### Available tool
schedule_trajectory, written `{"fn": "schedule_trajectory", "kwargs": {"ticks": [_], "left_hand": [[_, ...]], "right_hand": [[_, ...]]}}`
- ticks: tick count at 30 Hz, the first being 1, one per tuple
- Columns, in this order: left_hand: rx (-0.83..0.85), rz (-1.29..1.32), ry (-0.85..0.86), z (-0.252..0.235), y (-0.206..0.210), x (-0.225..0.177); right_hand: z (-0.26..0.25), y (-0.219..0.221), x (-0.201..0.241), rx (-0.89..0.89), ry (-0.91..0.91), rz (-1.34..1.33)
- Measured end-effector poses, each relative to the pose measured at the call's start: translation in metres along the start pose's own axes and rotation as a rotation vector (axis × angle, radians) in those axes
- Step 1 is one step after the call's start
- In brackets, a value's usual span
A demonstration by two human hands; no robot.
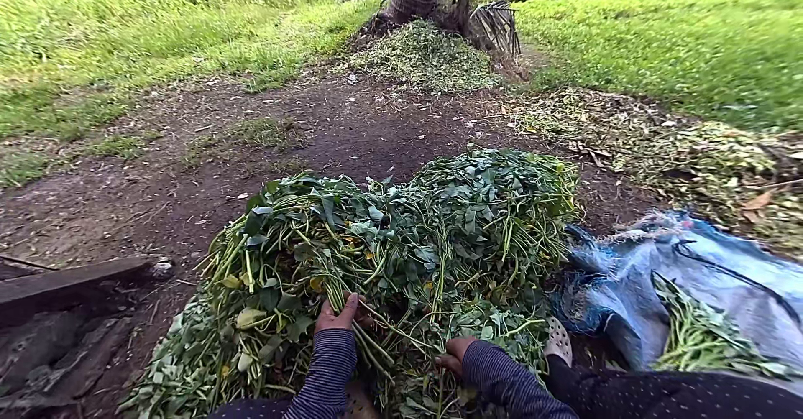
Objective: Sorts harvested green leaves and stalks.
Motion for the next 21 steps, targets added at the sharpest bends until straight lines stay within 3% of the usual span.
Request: {"fn": "schedule_trajectory", "kwargs": {"ticks": [4, 7, 10, 12, 14, 17, 21], "left_hand": [[0.083, -0.056, -0.026, 0.008, 0.004, 0.0], [0.116, -0.091, -0.022, 0.019, 0.015, 0.001], [0.137, -0.096, -0.016, 0.025, 0.021, 0.005], [0.151, -0.046, 0.002, 0.021, 0.016, 0.011], [0.063, 0.03, 0.062, 0.017, 0.006, 0.007], [-0.127, 0.194, 0.157, 0.005, -0.019, -0.034], [-0.228, 0.302, 0.159, 0.0, -0.035, -0.064]], "right_hand": [[0.058, -0.082, 0.019, -0.277, 0.012, -0.081], [0.054, -0.079, 0.063, -0.468, -0.225, -0.29], [0.036, -0.061, 0.099, -0.322, -0.247, -0.416], [0.031, -0.053, 0.112, -0.242, -0.194, -0.357], [0.029, -0.038, 0.118, -0.141, -0.153, -0.224], [0.018, -0.02, 0.095, -0.027, -0.087, -0.129], [-0.018, -0.066, 0.002, -0.196, 0.191, -0.246]]}}
Point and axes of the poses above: each hand's wrist, its own z-axis away from the middle knuckle, its own y-axis out of the palm, x = y × z, the point moved 5 cm from there along -z, towards the middle knuckle, and after that the axes turned 5 degrees about z, right-handed, at the moved point
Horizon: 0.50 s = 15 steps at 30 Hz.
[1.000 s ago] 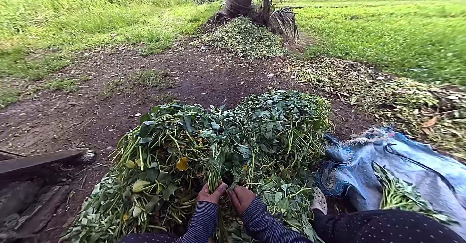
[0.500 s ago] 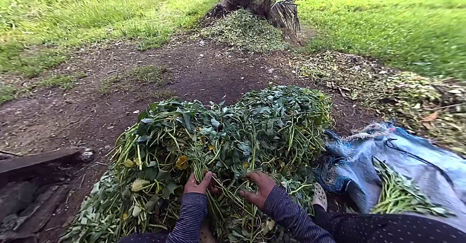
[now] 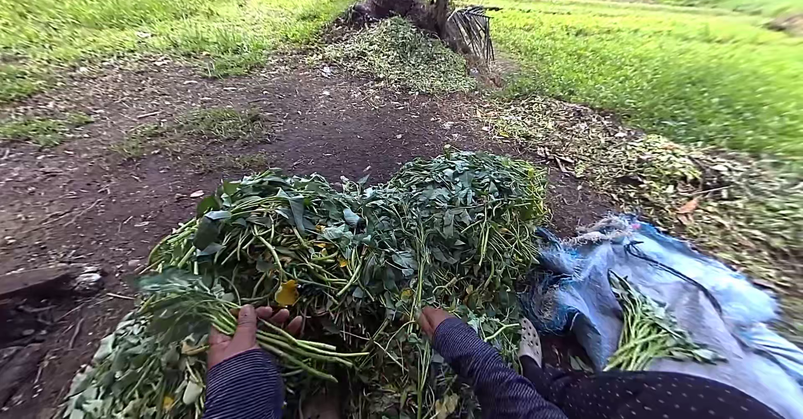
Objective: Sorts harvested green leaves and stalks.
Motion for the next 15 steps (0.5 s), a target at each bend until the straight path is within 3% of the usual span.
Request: {"fn": "schedule_trajectory", "kwargs": {"ticks": [3, 7, 10, 13, 15], "left_hand": [[-0.024, -0.068, -0.071, -0.001, 0.007, 0.015], [0.026, -0.114, -0.152, -0.013, 0.012, 0.042], [0.057, -0.088, -0.178, -0.024, 0.007, 0.049], [0.091, -0.065, -0.265, -0.03, 0.003, 0.06], [0.107, -0.068, -0.348, -0.026, 0.005, 0.07]], "right_hand": [[-0.049, -0.036, -0.03, -0.17, 0.161, -0.094], [-0.09, -0.026, -0.03, -0.134, 0.131, -0.182], [-0.064, -0.052, -0.021, -0.329, 0.108, -0.242], [-0.018, -0.079, -0.012, -0.658, -0.077, -0.42], [0.002, -0.072, -0.008, -0.647, -0.154, -0.524]]}}
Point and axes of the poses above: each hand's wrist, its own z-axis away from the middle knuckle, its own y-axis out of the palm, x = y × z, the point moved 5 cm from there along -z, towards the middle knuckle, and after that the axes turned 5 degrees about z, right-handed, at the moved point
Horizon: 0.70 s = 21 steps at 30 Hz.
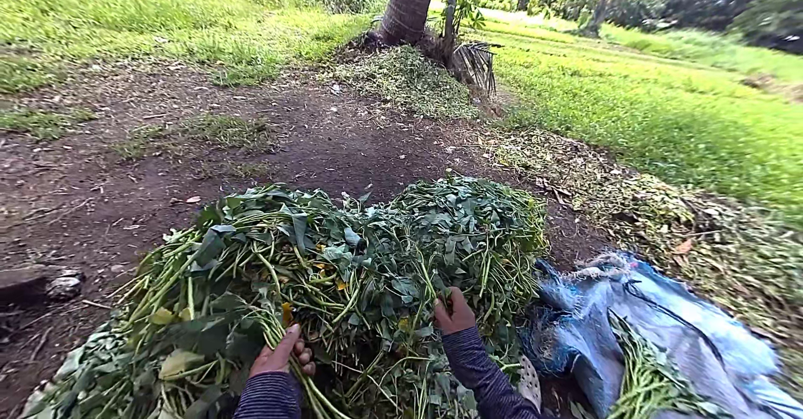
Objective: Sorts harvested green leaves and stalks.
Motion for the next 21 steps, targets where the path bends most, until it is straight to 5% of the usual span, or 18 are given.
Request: {"fn": "schedule_trajectory", "kwargs": {"ticks": [4, 9, 21], "left_hand": [[0.01, -0.132, -0.114, 0.007, 0.008, 0.026], [0.11, -0.272, -0.165, 0.019, 0.021, 0.054], [0.317, -0.719, -0.276, 0.03, 0.032, 0.092]], "right_hand": [[0.043, 0.033, -0.025, 0.496, 0.384, -0.08], [0.09, 0.037, -0.011, 0.496, 0.366, -0.293], [0.145, 0.074, -0.017, 0.864, 0.257, -0.222]]}}
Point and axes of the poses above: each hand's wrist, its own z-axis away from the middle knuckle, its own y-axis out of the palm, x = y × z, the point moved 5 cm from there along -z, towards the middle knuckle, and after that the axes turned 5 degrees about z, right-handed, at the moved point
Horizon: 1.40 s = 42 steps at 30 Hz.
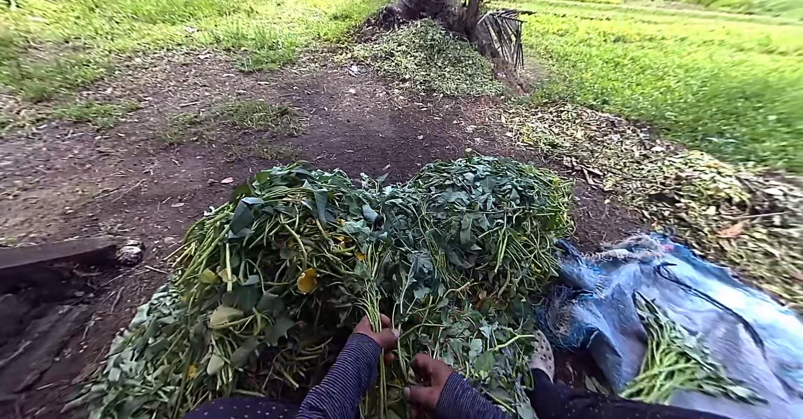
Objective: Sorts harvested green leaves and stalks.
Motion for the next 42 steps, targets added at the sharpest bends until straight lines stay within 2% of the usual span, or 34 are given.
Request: {"fn": "schedule_trajectory", "kwargs": {"ticks": [3, 5, 6, 8, 11, 12, 15, 16, 19, 21, 23, 25, 29, 32, 35, 37, 40, 42], "left_hand": [[0.031, -0.018, 0.048, 0.001, 0.0, 0.0], [0.039, -0.017, 0.077, 0.003, -0.001, -0.002], [0.034, -0.001, 0.091, 0.004, -0.002, -0.003], [0.01, 0.086, 0.102, 0.006, -0.006, -0.005], [-0.049, 0.17, 0.135, 0.005, -0.016, -0.01], [-0.05, 0.166, 0.143, 0.003, -0.018, -0.011], [-0.009, 0.097, 0.141, 0.002, -0.013, -0.01], [-0.006, 0.081, 0.144, 0.002, -0.009, -0.009], [-0.066, 0.152, 0.147, 0.0, -0.01, -0.009], [-0.127, 0.207, 0.173, -0.005, -0.018, -0.01], [-0.148, 0.199, 0.17, -0.009, -0.021, -0.008], [-0.205, 0.211, 0.165, -0.012, -0.025, -0.007], [-0.283, 0.286, 0.147, -0.009, -0.037, -0.016], [-0.231, 0.312, 0.138, -0.005, -0.034, -0.022], [-0.192, 0.307, 0.126, -0.001, -0.031, -0.023], [-0.183, 0.324, 0.141, 0.0, -0.03, -0.025], [-0.186, 0.39, 0.166, 0.001, -0.036, -0.025], [-0.235, 0.427, 0.192, 0.004, -0.046, -0.028]], "right_hand": [[-0.016, 0.01, -0.005, 0.092, 0.108, -0.403], [-0.032, 0.017, -0.003, 0.001, 0.239, -0.63], [-0.039, 0.017, -0.004, -0.095, 0.284, -0.66], [-0.044, 0.017, -0.007, -0.275, 0.36, -0.55], [-0.028, 0.015, -0.005, -0.24, 0.307, -0.248], [-0.028, 0.018, -0.008, -0.254, 0.265, -0.265], [-0.031, 0.022, 0.002, -0.237, 0.256, -0.578], [-0.034, 0.02, 0.007, -0.226, 0.204, -0.58], [-0.04, 0.009, 0.005, -0.316, 0.108, -0.479], [-0.038, 0.002, 0.001, -0.322, 0.104, -0.266], [-0.017, 0.002, 0.013, -0.247, 0.075, 0.059], [0.002, 0.008, 0.019, -0.174, 0.04, 0.242], [0.03, 0.022, -0.021, -0.07, -0.175, 0.477], [0.045, -0.005, -0.033, 0.148, -0.089, 0.761], [0.059, -0.027, 0.006, 0.015, -0.018, 0.673], [0.05, -0.016, 0.025, -0.018, -0.013, 0.566], [0.016, 0.011, 0.006, 0.038, -0.048, 0.699], [0.001, 0.007, 0.001, 0.069, -0.028, 0.843]]}}
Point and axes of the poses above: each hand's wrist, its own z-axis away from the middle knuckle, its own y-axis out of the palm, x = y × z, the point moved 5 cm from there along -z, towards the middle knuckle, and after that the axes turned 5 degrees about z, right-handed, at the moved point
